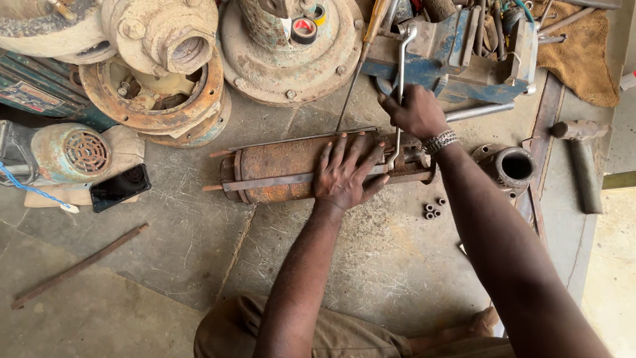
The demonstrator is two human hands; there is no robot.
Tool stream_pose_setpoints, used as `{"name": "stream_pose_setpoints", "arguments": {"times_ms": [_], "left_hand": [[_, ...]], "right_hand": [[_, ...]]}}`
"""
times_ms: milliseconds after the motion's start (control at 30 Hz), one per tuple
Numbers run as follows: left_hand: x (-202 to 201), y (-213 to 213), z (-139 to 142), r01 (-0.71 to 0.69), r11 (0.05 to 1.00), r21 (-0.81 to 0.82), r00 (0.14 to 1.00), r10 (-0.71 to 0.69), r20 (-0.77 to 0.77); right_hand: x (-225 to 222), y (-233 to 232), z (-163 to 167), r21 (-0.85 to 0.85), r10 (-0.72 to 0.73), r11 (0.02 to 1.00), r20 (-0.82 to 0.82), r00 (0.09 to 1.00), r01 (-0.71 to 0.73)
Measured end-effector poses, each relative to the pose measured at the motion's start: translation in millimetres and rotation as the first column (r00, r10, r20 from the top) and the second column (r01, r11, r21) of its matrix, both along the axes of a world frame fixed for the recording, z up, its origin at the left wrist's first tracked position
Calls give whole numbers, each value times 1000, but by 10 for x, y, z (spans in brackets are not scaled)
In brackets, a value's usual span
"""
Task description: The person sits on the floor of a repair workshop and works on a rusty cylindrical pump/motor body. They pick up small bolts and washers, position them on the pump end, and use a spanner and hammer to tighten and seat the parts, repositioning the body as they work.
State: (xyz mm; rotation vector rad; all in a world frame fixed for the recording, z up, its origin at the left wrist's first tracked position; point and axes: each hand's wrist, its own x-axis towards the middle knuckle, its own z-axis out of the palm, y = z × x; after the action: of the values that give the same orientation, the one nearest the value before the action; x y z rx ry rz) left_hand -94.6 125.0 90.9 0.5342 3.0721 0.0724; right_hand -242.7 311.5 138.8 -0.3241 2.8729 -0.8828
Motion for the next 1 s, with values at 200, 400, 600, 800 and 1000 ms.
{"name": "stream_pose_setpoints", "arguments": {"times_ms": [200,400,600,800,1000], "left_hand": [[32,14,43,-52,998,19,998,51,20],[-22,21,87,-73,997,-5,997,73,-14],[12,9,97,-120,988,97,992,123,-33],[2,27,155,-134,981,140,987,144,-68],[-17,15,80,-122,986,112,988,131,-76]], "right_hand": [[377,492,209,96,-109,983,-395,912,159],[1327,633,286,-147,56,977,-523,850,-155],[2097,479,-25,-250,-31,968,-209,977,-23],[2314,465,-22,-156,66,979,-369,927,-132],[2249,448,80,-64,198,958,-553,809,-278]]}}
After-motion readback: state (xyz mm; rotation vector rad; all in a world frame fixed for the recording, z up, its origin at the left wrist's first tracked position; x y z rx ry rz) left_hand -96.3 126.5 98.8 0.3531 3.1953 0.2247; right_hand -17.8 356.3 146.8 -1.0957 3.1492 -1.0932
